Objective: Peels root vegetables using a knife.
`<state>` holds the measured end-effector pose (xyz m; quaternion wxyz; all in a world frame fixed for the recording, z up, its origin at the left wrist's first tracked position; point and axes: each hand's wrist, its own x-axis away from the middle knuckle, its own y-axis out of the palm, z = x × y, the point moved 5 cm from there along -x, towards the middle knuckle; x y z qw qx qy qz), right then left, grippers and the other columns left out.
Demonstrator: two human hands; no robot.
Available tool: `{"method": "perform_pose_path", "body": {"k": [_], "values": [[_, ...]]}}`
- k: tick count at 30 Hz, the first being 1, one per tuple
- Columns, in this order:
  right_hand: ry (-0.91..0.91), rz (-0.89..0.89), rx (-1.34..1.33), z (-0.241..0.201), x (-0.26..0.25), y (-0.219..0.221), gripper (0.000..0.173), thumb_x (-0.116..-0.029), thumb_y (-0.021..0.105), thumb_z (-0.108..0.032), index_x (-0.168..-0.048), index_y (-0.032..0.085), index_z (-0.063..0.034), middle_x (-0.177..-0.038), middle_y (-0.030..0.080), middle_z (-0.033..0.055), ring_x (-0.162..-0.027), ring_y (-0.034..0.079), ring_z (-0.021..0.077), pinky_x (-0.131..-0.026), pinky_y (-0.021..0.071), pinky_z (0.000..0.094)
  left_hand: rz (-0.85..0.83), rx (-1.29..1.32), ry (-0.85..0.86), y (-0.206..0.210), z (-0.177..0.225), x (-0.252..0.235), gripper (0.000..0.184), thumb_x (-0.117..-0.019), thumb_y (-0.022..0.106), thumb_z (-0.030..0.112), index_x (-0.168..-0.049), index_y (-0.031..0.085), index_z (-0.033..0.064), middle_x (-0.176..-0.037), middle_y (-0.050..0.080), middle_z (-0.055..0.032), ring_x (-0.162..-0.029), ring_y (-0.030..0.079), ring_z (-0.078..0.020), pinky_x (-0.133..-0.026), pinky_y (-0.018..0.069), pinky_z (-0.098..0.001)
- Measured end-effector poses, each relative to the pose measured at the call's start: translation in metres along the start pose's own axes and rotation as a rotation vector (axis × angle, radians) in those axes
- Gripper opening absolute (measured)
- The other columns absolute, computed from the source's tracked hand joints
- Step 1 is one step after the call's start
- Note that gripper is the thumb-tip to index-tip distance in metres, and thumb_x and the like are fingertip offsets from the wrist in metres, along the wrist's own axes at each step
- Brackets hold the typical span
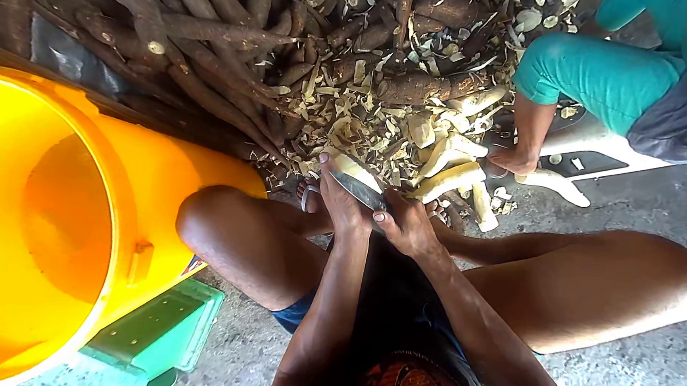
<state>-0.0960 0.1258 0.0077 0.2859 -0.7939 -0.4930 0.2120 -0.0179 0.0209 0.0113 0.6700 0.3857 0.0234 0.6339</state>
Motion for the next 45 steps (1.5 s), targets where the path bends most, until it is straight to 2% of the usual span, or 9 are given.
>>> {"method": "perform_pose_path", "body": {"k": [19, 23, 25, 28, 30, 35, 37, 40, 45], "values": [[-0.005, 0.07, 0.013, -0.003, -0.005, 0.003, 0.088, -0.0943, 0.02, -0.083, -0.084, 0.064, -0.0069, -0.06, 0.055, 0.0045, -0.055, 0.059, 0.02, -0.05, 0.0491, 0.0423, 0.015, -0.06, 0.036, 0.003, 0.004, 0.002, 0.044, -0.1054, 0.042, 0.057, -0.124, 0.06, 0.0207, -0.114, 0.067, -0.0018, -0.106, 0.067, -0.0137, -0.088, 0.0586, -0.0398], [0.12, 0.004, 0.039, 0.038, -0.003, 0.007, 0.083, -0.099, 0.022, -0.076, -0.091, 0.066, -0.0058, -0.063, 0.059, 0.0079, -0.057, 0.063, 0.0248, -0.051, 0.0519, 0.0491, -0.028, -0.076, 0.048, 0.001, 0.006, -0.001, 0.048, -0.105, 0.043, 0.057, -0.132, 0.057, 0.0203, -0.122, 0.065, -0.0038, -0.113, 0.064, -0.0177, -0.095, 0.056, -0.0455], [0.31, -0.055, -0.021, 0.07, 0.004, 0.005, 0.074, -0.103, 0.027, -0.066, -0.101, 0.068, -0.004, -0.075, 0.065, 0.0114, -0.072, 0.067, 0.0285, -0.067, 0.055, 0.0548, -0.037, -0.1, 0.048, 0.0, 0.011, -0.001, 0.048, -0.1041, 0.045, 0.058, -0.132, 0.057, 0.0203, -0.122, 0.065, -0.0038, -0.111, 0.065, -0.0175, -0.093, 0.0571, -0.0448], [0.109, 0.008, -0.066, 0.04, -0.001, -0.01, 0.082, -0.1, 0.024, -0.075, -0.091, 0.067, -0.0052, -0.066, 0.06, 0.006, -0.063, 0.062, 0.0179, -0.058, 0.0532, 0.0423, -0.03, -0.157, 0.052, 0.001, 0.006, -0.009, 0.05, -0.1032, 0.046, 0.059, -0.13, 0.059, 0.0177, -0.116, 0.066, -0.0049, -0.106, 0.066, -0.0173, -0.09, 0.058, -0.0438], [0.001, -0.024, -0.04, 0.015, -0.007, -0.015, 0.088, -0.0966, 0.022, -0.08, -0.089, 0.067, -0.0053, -0.065, 0.061, 0.0072, -0.06, 0.063, 0.02, -0.054, 0.0531, 0.0443, -0.046, -0.161, 0.025, 0.003, 0.001, -0.01, 0.05, -0.105, 0.042, 0.057, -0.129, 0.059, 0.0168, -0.115, 0.067, -0.0055, -0.106, 0.066, -0.0178, -0.091, 0.0574, -0.0445], [0.321, -0.192, 0.017, 0.074, -0.01, -0.02, 0.075, -0.1036, 0.025, -0.066, -0.102, 0.068, -0.0048, -0.077, 0.064, 0.0118, -0.075, 0.066, 0.0282, -0.071, 0.0533, 0.0532, -0.059, -0.138, 0.015, 0.004, 0.012, -0.004, 0.046, -0.1083, 0.038, 0.051, -0.119, 0.062, 0.0134, -0.1, 0.068, -0.0055, -0.088, 0.069, -0.0161, -0.076, 0.0612, -0.0381], [0.2, -0.118, -0.055, 0.055, -0.008, -0.028, 0.079, -0.1013, 0.023, -0.072, -0.098, 0.068, -0.0063, -0.072, 0.061, 0.0057, -0.069, 0.062, 0.0178, -0.066, 0.0531, 0.043, -0.052, -0.152, 0.033, 0.004, 0.013, -0.005, 0.045, -0.1082, 0.04, 0.049, -0.121, 0.063, 0.0133, -0.102, 0.068, -0.0052, -0.092, 0.069, -0.0159, -0.08, 0.061, -0.0385], [-0.016, -0.102, -0.038, 0.018, -0.008, -0.026, 0.087, -0.096, 0.021, -0.081, -0.089, 0.065, -0.0064, -0.064, 0.057, 0.0054, -0.06, 0.06, 0.0185, -0.054, 0.0516, 0.0426, -0.038, -0.142, 0.009, 0.003, 0.007, -0.007, 0.043, -0.1076, 0.042, 0.049, -0.127, 0.059, 0.0145, -0.106, 0.067, -0.0063, -0.097, 0.068, -0.0178, -0.084, 0.0593, -0.0416], [0.222, -0.125, 0.035, 0.056, -0.01, -0.027, 0.08, -0.1014, 0.021, -0.072, -0.098, 0.068, -0.006, -0.071, 0.061, 0.008, -0.069, 0.064, 0.0229, -0.063, 0.0526, 0.0469, 0.012, -0.051, -0.137, 0.002, 0.007, -0.001, 0.049, -0.1062, 0.042, 0.053, -0.127, 0.057, 0.0121, -0.1, 0.066, -0.0117, -0.081, 0.068, -0.0225, -0.069, 0.0606, -0.0429]]}}
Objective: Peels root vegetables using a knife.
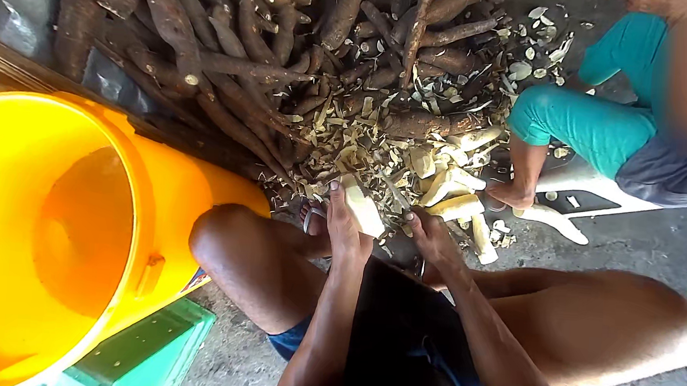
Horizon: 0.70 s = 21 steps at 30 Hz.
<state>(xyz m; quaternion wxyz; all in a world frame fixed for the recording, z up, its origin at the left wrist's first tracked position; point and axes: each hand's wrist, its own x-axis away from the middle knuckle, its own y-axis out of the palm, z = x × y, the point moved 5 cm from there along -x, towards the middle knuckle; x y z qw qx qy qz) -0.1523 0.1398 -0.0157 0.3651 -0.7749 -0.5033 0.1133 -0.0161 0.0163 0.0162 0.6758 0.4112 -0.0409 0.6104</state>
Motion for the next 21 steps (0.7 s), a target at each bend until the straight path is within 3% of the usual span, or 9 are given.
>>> {"method": "perform_pose_path", "body": {"k": [2, 4, 6, 9, 12, 14, 16, 18, 21], "values": [[-0.045, 0.043, -0.051, -0.007, 0.007, -0.003, 0.082, -0.1, 0.021, -0.074, -0.093, 0.066, -0.0068, -0.068, 0.057, 0.0047, -0.064, 0.06, 0.0174, -0.059, 0.0506, 0.0414, 0.004, -0.001, -0.021, 0.001, -0.001, 0.002, 0.049, -0.106, 0.041, 0.054, -0.127, 0.057, 0.0126, -0.1, 0.066, -0.0111, -0.081, 0.068, -0.022, -0.069, 0.0604, -0.0421], [-0.201, 0.036, -0.078, -0.027, 0.014, -0.004, 0.086, -0.0969, 0.021, -0.08, -0.091, 0.066, -0.0061, -0.064, 0.057, 0.0047, -0.059, 0.06, 0.0171, -0.054, 0.0512, 0.0416, -0.032, -0.008, -0.002, 0.0, -0.002, 0.0, 0.048, -0.1069, 0.04, 0.053, -0.13, 0.058, 0.0139, -0.108, 0.068, -0.0099, -0.095, 0.069, -0.0208, -0.081, 0.0599, -0.0431], [-0.275, 0.007, -0.024, -0.043, 0.017, -0.004, 0.088, -0.0946, 0.022, -0.083, -0.089, 0.065, -0.0072, -0.062, 0.057, 0.0053, -0.058, 0.06, 0.0196, -0.051, 0.0501, 0.0435, -0.067, -0.038, 0.04, 0.001, -0.002, -0.002, 0.045, -0.1083, 0.038, 0.05, -0.125, 0.06, 0.0137, -0.105, 0.068, -0.008, -0.095, 0.068, -0.0188, -0.082, 0.0596, -0.0415], [-0.16, -0.018, 0.12, -0.03, 0.008, -0.006, 0.087, -0.0969, 0.022, -0.079, -0.094, 0.069, -0.006, -0.068, 0.063, 0.0106, -0.065, 0.066, 0.0286, -0.057, 0.0538, 0.0524, -0.097, -0.089, 0.056, -0.003, -0.002, -0.001, 0.044, -0.1093, 0.037, 0.047, -0.121, 0.062, 0.0132, -0.102, 0.069, -0.0067, -0.092, 0.069, -0.0173, -0.08, 0.0604, -0.0396], [0.104, -0.027, 0.062, 0.008, -0.006, -0.014, 0.073, -0.105, 0.028, -0.062, -0.106, 0.07, -0.002, -0.077, 0.066, 0.0164, -0.076, 0.067, 0.0344, -0.072, 0.0537, 0.0594, -0.078, -0.089, 0.042, -0.009, 0.002, 0.007, 0.046, -0.1097, 0.037, 0.046, -0.116, 0.064, 0.0098, -0.088, 0.068, -0.0091, -0.073, 0.069, -0.0193, -0.063, 0.0615, -0.038], [0.058, 0.037, -0.008, 0.006, -0.008, -0.023, 0.074, -0.1036, 0.026, -0.065, -0.101, 0.068, -0.0044, -0.071, 0.062, 0.009, -0.069, 0.063, 0.0233, -0.066, 0.0526, 0.0487, -0.087, -0.1, 0.065, -0.009, 0.006, 0.008, 0.046, -0.1105, 0.035, 0.045, -0.115, 0.063, 0.0087, -0.086, 0.067, -0.009, -0.071, 0.069, -0.0188, -0.062, 0.0617, -0.0376], [-0.142, 0.02, -0.062, -0.028, 0.004, -0.022, 0.083, -0.0988, 0.024, -0.076, -0.097, 0.068, -0.0059, -0.067, 0.06, 0.0036, -0.064, 0.061, 0.015, -0.06, 0.0532, 0.0413, -0.069, -0.126, 0.071, -0.014, 0.002, 0.008, 0.045, -0.1103, 0.036, 0.044, -0.115, 0.064, 0.01, -0.09, 0.069, -0.0076, -0.078, 0.07, -0.0173, -0.069, 0.0617, -0.0376], [-0.261, -0.026, -0.005, -0.055, 0.003, -0.023, 0.085, -0.0966, 0.025, -0.08, -0.094, 0.068, -0.0067, -0.067, 0.061, 0.006, -0.064, 0.063, 0.0195, -0.057, 0.0537, 0.0452, -0.088, -0.149, 0.091, -0.007, 0.001, 0.006, 0.041, -0.1114, 0.034, 0.04, -0.116, 0.062, 0.0105, -0.094, 0.069, -0.0059, -0.085, 0.07, -0.0157, -0.075, 0.0617, -0.0368], [-0.014, -0.079, 0.107, -0.02, -0.012, -0.023, 0.074, -0.104, 0.029, -0.065, -0.102, 0.069, -0.0031, -0.072, 0.065, 0.0154, -0.07, 0.067, 0.0342, -0.065, 0.0541, 0.0597, -0.163, -0.13, 0.085, -0.008, 0.001, 0.022, 0.043, -0.1114, 0.033, 0.039, -0.113, 0.064, 0.0097, -0.086, 0.069, -0.0062, -0.074, 0.07, -0.0158, -0.064, 0.0624, -0.0349]]}}
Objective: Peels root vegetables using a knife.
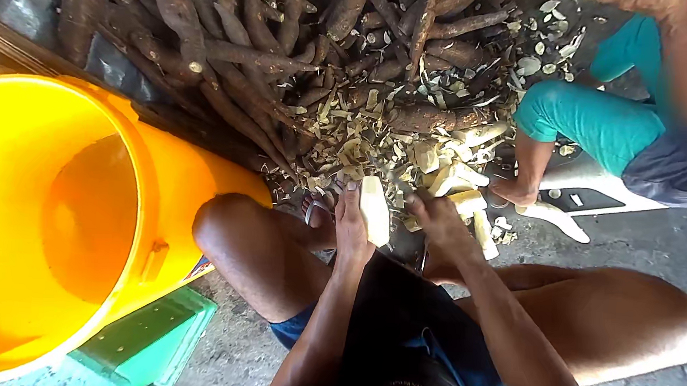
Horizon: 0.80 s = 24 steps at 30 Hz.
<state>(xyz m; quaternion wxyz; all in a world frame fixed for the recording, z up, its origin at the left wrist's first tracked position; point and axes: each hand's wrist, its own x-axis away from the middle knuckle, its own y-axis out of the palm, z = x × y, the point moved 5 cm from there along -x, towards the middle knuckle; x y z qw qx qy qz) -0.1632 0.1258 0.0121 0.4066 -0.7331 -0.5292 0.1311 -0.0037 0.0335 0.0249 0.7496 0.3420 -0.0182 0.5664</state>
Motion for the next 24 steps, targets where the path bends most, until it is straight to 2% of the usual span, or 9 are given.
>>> {"method": "perform_pose_path", "body": {"k": [1, 3, 5, 7, 9, 12, 16, 20, 24], "values": [[0.128, -0.012, -0.021, 0.021, -0.006, -0.003, 0.071, -0.1056, 0.03, -0.062, -0.105, 0.068, -0.0028, -0.076, 0.065, 0.0171, -0.074, 0.067, 0.0358, -0.07, 0.053, 0.0609, -0.033, 0.036, 0.002, 0.001, 0.002, 0.005, 0.045, -0.111, 0.032, 0.039, -0.11, 0.065, 0.0091, -0.083, 0.069, -0.007, -0.069, 0.07, -0.0167, -0.06, 0.0624, -0.0352], [0.215, 0.018, -0.137, 0.034, -0.007, -0.011, 0.066, -0.1061, 0.029, -0.061, -0.102, 0.066, -0.0058, -0.074, 0.059, 0.0102, -0.07, 0.061, 0.0253, -0.069, 0.0506, 0.0504, -0.044, 0.126, -0.025, 0.003, 0.004, 0.007, 0.049, -0.1107, 0.028, 0.043, -0.111, 0.062, 0.0072, -0.084, 0.069, -0.0102, -0.068, 0.07, -0.0198, -0.059, 0.0622, -0.0376], [0.079, 0.033, -0.247, 0.015, 0.009, -0.009, 0.067, -0.1031, 0.029, -0.066, -0.095, 0.065, -0.0097, -0.067, 0.053, 0.0001, -0.06, 0.055, 0.0115, -0.059, 0.0504, 0.0369, 0.038, 0.165, -0.081, 0.001, -0.002, 0.005, 0.055, -0.109, 0.029, 0.053, -0.117, 0.059, 0.0066, -0.088, 0.068, -0.0133, -0.069, 0.07, -0.0229, -0.06, 0.0622, -0.0405], [-0.117, 0.025, -0.26, -0.012, 0.02, -0.009, 0.077, -0.0979, 0.028, -0.077, -0.093, 0.066, -0.0098, -0.067, 0.055, -0.0009, -0.062, 0.056, 0.0093, -0.058, 0.0502, 0.0355, 0.078, 0.177, -0.125, 0.005, -0.005, -0.007, 0.063, -0.1044, 0.03, 0.064, -0.125, 0.058, 0.011, -0.096, 0.068, -0.0125, -0.079, 0.07, -0.0235, -0.068, 0.0619, -0.0434], [-0.217, 0.051, -0.213, -0.029, 0.037, -0.001, 0.084, -0.0956, 0.026, -0.081, -0.093, 0.067, -0.0085, -0.067, 0.058, 0.0021, -0.065, 0.06, 0.0127, -0.059, 0.0514, 0.038, 0.07, 0.234, -0.187, 0.006, -0.008, -0.009, 0.063, -0.1008, 0.035, 0.069, -0.131, 0.056, 0.0177, -0.109, 0.067, -0.0087, -0.096, 0.068, -0.0223, -0.083, 0.0593, -0.0449], [-0.217, 0.117, -0.132, -0.039, 0.049, 0.016, 0.087, -0.0944, 0.025, -0.083, -0.092, 0.068, -0.0066, -0.066, 0.061, 0.0066, -0.063, 0.064, 0.0202, -0.056, 0.053, 0.0453, 0.052, 0.306, -0.175, 0.006, -0.012, -0.013, 0.048, -0.1006, 0.05, 0.059, -0.123, 0.06, 0.0182, -0.101, 0.067, -0.0073, -0.088, 0.068, -0.0205, -0.078, 0.0599, -0.0419], [-0.168, 0.172, -0.078, -0.036, 0.051, 0.031, 0.087, -0.0947, 0.025, -0.082, -0.09, 0.068, -0.0067, -0.065, 0.061, 0.0069, -0.061, 0.064, 0.0222, -0.053, 0.0515, 0.0458, -0.008, 0.224, -0.096, 0.009, -0.014, -0.013, 0.045, -0.1043, 0.046, 0.055, -0.121, 0.06, 0.0156, -0.099, 0.066, -0.0078, -0.08, 0.067, -0.0184, -0.069, 0.0605, -0.0375], [-0.15, 0.163, -0.061, -0.035, 0.05, 0.033, 0.088, -0.0946, 0.024, -0.083, -0.093, 0.069, -0.0077, -0.066, 0.063, 0.0071, -0.063, 0.066, 0.0232, -0.054, 0.052, 0.0471, 0.014, 0.163, -0.022, 0.007, -0.011, -0.016, 0.046, -0.1039, 0.047, 0.055, -0.126, 0.058, 0.0169, -0.106, 0.066, -0.0067, -0.089, 0.068, -0.0176, -0.076, 0.0608, -0.0383], [-0.122, 0.166, -0.037, -0.012, 0.039, 0.045, 0.089, -0.0966, 0.021, -0.08, -0.093, 0.07, -0.0052, -0.067, 0.064, 0.0099, -0.063, 0.066, 0.0269, -0.054, 0.0534, 0.05, 0.097, 0.111, 0.046, 0.001, -0.012, -0.018, 0.038, -0.1057, 0.045, 0.05, -0.117, 0.06, 0.017, -0.1, 0.066, -0.0031, -0.086, 0.067, -0.0146, -0.074, 0.0602, -0.0366]]}}
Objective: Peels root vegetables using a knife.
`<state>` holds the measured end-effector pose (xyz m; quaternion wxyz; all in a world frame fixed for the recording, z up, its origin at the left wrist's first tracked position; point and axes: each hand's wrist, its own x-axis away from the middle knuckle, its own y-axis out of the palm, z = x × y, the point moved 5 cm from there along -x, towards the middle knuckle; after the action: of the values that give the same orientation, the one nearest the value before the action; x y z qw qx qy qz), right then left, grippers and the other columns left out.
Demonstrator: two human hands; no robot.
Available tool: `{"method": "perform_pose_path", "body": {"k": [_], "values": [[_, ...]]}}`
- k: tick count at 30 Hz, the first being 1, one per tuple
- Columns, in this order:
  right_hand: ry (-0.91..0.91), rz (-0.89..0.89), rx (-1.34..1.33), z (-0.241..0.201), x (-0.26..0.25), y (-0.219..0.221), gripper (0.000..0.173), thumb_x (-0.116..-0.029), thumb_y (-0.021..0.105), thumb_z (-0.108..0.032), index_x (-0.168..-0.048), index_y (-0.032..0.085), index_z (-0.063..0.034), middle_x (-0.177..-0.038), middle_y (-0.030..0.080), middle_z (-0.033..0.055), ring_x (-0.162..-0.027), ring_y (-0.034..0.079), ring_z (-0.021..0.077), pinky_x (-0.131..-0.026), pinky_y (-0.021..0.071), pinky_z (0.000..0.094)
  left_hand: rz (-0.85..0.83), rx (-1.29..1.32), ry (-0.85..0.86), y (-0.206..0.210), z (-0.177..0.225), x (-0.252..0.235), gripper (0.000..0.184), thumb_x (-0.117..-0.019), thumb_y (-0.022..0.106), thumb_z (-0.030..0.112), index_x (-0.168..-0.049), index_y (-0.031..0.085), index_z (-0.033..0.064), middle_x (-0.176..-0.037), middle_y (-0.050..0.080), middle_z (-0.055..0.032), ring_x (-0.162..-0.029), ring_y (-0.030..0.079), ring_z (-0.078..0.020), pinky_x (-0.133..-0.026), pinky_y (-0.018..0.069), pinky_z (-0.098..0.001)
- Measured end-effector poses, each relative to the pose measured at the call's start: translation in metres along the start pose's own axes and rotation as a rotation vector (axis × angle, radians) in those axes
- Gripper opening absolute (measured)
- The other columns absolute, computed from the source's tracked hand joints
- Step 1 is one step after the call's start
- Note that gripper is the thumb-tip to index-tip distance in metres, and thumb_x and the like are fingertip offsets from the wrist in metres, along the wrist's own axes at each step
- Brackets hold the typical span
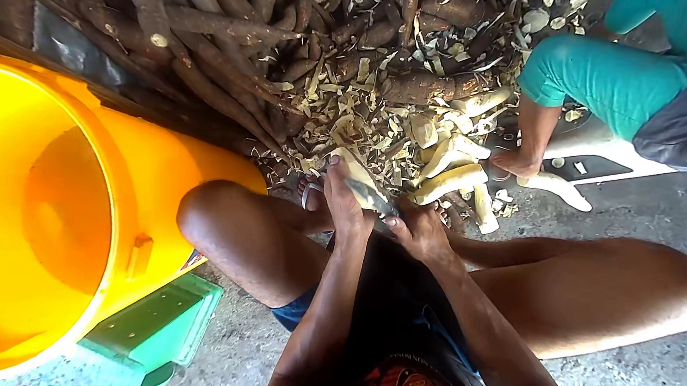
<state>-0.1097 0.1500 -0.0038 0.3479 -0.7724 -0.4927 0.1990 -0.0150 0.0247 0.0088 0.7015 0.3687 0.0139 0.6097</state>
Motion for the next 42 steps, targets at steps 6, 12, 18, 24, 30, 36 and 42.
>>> {"method": "perform_pose_path", "body": {"k": [6, 12, 18, 24, 30, 36, 42], "values": [[0.18, -0.069, -0.15, 0.029, -0.012, -0.008, 0.079, -0.1006, 0.025, -0.073, -0.098, 0.069, -0.0076, -0.073, 0.063, 0.0065, -0.071, 0.065, 0.0199, -0.067, 0.0545, 0.0466, 0.016, -0.023, 0.069, 0.001, 0.019, 0.002, 0.039, -0.1061, 0.044, 0.047, -0.121, 0.061, 0.0158, -0.104, 0.068, -0.0049, -0.088, 0.069, -0.0167, -0.075, 0.0614, -0.0391], [-0.152, -0.072, 0.034, -0.035, -0.016, -0.011, 0.085, -0.0955, 0.027, -0.081, -0.089, 0.068, -0.0062, -0.067, 0.062, 0.0092, -0.063, 0.066, 0.026, -0.055, 0.0533, 0.0475, 0.011, 0.005, 0.002, -0.01, 0.002, 0.005, 0.03, -0.1106, 0.035, 0.033, -0.123, 0.055, 0.0151, -0.105, 0.067, -0.0051, -0.096, 0.068, -0.016, -0.081, 0.0591, -0.0382], [-0.173, -0.066, 0.062, -0.026, -0.02, -0.006, 0.085, -0.0956, 0.024, -0.081, -0.085, 0.064, -0.0067, -0.065, 0.059, 0.0087, -0.061, 0.064, 0.0262, -0.052, 0.051, 0.0465, 0.071, 0.048, -0.024, -0.01, -0.004, 0.007, 0.033, -0.1089, 0.042, 0.039, -0.127, 0.057, 0.0163, -0.11, 0.068, -0.0083, -0.1, 0.069, -0.021, -0.084, 0.0594, -0.045], [-0.135, -0.068, 0.113, -0.009, -0.022, -0.009, 0.085, -0.096, 0.027, -0.08, -0.09, 0.068, -0.006, -0.069, 0.064, 0.0107, -0.063, 0.067, 0.0293, -0.053, 0.0532, 0.051, 0.053, 0.011, -0.01, -0.012, -0.007, 0.002, 0.039, -0.108, 0.04, 0.049, -0.124, 0.058, 0.0176, -0.105, 0.067, -0.0042, -0.094, 0.068, -0.0152, -0.08, 0.0596, -0.0379], [0.125, -0.074, -0.12, 0.042, -0.032, -0.02, 0.073, -0.1016, 0.03, -0.069, -0.097, 0.066, -0.0056, -0.066, 0.058, 0.0062, -0.061, 0.06, 0.0215, -0.058, 0.0518, 0.0477, 0.043, -0.047, -0.054, -0.003, 0.002, 0.008, 0.043, -0.1078, 0.04, 0.051, -0.117, 0.061, 0.0145, -0.092, 0.066, -0.0074, -0.074, 0.067, -0.0186, -0.063, 0.0604, -0.038], [-0.075, -0.11, 0.116, -0.004, -0.025, -0.024, 0.083, -0.0959, 0.031, -0.078, -0.093, 0.069, -0.0052, -0.071, 0.066, 0.0128, -0.067, 0.069, 0.0323, -0.058, 0.0552, 0.0559, 0.019, -0.008, -0.065, -0.002, -0.002, 0.005, 0.039, -0.1084, 0.041, 0.047, -0.122, 0.061, 0.0173, -0.104, 0.068, -0.0039, -0.094, 0.068, -0.0154, -0.08, 0.0601, -0.0385], [0.066, -0.086, -0.045, 0.028, -0.033, -0.032, 0.077, -0.0999, 0.029, -0.073, -0.094, 0.066, -0.0054, -0.067, 0.059, 0.0069, -0.064, 0.062, 0.0227, -0.06, 0.0527, 0.0484, 0.04, -0.031, -0.108, 0.003, 0.001, 0.013, 0.041, -0.1099, 0.037, 0.045, -0.113, 0.062, 0.0121, -0.09, 0.067, -0.0067, -0.075, 0.069, -0.017, -0.064, 0.0613, -0.0366]]}}
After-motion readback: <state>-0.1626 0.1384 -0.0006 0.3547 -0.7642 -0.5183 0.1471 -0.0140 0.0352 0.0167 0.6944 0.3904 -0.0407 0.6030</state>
